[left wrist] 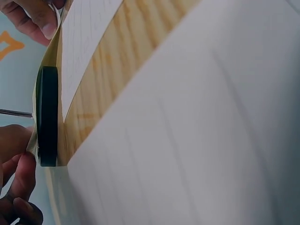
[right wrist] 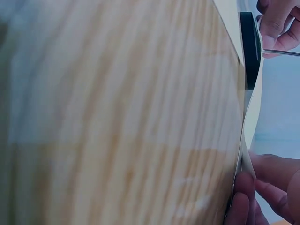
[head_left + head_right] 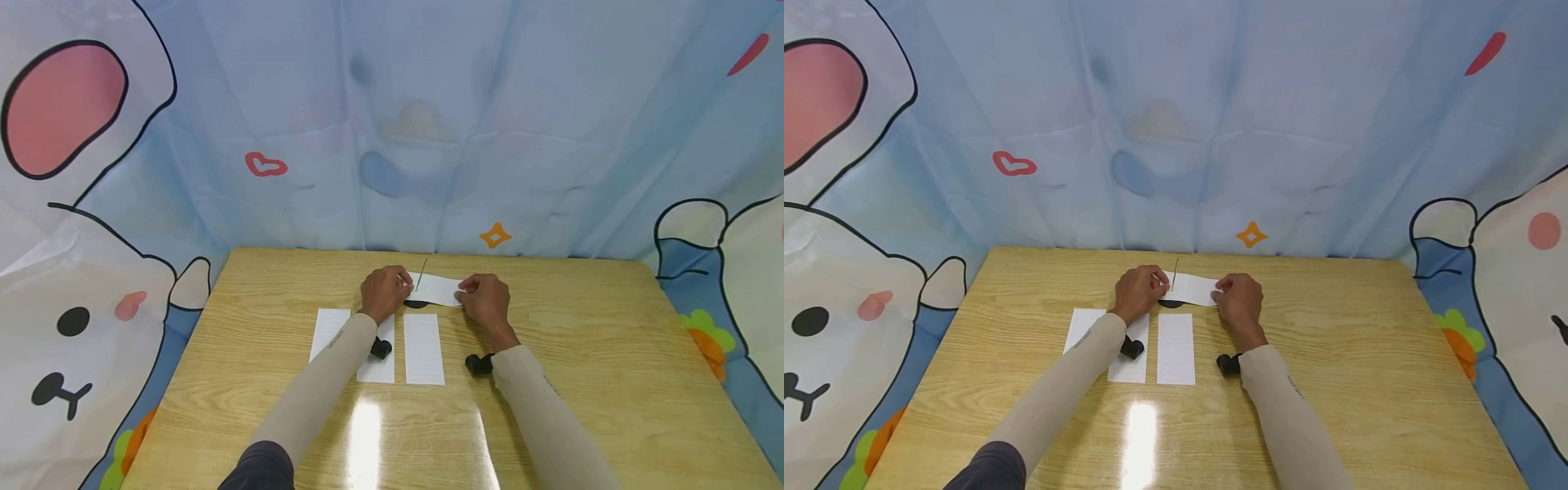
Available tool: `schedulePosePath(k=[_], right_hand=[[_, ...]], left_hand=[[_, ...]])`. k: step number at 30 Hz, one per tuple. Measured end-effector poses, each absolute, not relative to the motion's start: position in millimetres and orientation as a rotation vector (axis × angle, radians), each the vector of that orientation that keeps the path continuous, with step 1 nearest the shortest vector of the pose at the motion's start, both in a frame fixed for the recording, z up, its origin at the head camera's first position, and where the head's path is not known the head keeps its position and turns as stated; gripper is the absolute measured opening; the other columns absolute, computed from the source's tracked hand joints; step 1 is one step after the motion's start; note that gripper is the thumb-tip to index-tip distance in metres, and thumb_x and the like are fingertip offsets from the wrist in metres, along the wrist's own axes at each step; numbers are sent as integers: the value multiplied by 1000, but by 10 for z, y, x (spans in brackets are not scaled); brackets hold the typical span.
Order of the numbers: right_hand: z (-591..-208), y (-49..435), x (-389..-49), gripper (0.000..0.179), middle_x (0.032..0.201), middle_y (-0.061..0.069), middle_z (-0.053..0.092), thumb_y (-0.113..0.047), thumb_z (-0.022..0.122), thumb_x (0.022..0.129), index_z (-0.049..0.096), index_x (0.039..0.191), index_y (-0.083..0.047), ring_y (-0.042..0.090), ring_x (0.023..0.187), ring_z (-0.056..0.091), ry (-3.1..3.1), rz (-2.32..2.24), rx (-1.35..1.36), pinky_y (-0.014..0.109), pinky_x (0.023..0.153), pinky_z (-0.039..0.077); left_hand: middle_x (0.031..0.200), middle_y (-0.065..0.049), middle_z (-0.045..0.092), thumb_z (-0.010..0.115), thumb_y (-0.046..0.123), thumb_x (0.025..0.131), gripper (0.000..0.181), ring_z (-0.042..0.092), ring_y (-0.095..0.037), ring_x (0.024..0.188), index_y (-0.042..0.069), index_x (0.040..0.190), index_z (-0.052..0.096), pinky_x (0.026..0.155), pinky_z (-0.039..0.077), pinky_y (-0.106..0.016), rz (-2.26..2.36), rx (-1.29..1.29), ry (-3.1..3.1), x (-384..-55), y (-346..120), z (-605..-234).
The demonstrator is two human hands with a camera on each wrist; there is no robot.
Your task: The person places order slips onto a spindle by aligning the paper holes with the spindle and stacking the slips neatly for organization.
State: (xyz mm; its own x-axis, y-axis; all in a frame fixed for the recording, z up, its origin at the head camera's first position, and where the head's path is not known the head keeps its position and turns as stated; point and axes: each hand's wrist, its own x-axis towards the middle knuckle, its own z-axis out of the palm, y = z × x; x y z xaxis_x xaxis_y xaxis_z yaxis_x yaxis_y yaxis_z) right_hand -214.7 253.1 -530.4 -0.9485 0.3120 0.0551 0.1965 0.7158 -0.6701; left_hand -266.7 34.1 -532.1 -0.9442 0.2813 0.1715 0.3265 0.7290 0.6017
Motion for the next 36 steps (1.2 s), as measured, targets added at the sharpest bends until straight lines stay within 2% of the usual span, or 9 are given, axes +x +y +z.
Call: schedulePosePath(k=[10, 17, 26, 31, 36], right_hand=[[-5332, 2527, -2123, 15, 100, 18, 76, -18, 80, 95, 80, 102, -5, 34, 87, 70, -2771, 963, -388, 50, 77, 55], [-5316, 2504, -2089, 16, 100, 18, 74, -18, 78, 97, 79, 103, -4, 34, 87, 68, -2782, 935, -379, 51, 77, 55], [-5321, 2518, -2002, 24, 102, 20, 75, -24, 75, 100, 79, 107, -2, 36, 92, 68, -2717, 1003, -370, 54, 86, 52], [-5269, 2495, -1928, 26, 103, 19, 75, -27, 77, 99, 79, 112, -4, 36, 91, 70, -2623, 1101, -342, 52, 84, 53], [-5202, 2443, -1860, 27, 102, 15, 75, -29, 78, 98, 80, 115, -8, 33, 87, 75, -2549, 1188, -324, 45, 77, 57]], left_hand=[[79, 3, 72, 80, 24, 97, 5, 60, -11, 70, 20, 99, 81, 61, 42, -28, -1072, -473, -2878, -2660, 336, -5298], [85, 2, 77, 82, 21, 94, 6, 66, -13, 75, 19, 100, 83, 62, 45, -28, -1106, -484, -2886, -2647, 301, -5274], [90, 0, 79, 82, 22, 95, 15, 70, -15, 80, 16, 109, 82, 66, 49, -29, -1275, -563, -2890, -2641, 210, -5304], [94, -2, 80, 81, 22, 94, 18, 71, -16, 83, 17, 111, 81, 72, 52, -33, -1433, -596, -2829, -2609, 113, -5279], [97, -3, 80, 80, 21, 95, 18, 66, -17, 76, 17, 113, 80, 69, 49, -33, -1528, -640, -2785, -2552, 64, -5197]])
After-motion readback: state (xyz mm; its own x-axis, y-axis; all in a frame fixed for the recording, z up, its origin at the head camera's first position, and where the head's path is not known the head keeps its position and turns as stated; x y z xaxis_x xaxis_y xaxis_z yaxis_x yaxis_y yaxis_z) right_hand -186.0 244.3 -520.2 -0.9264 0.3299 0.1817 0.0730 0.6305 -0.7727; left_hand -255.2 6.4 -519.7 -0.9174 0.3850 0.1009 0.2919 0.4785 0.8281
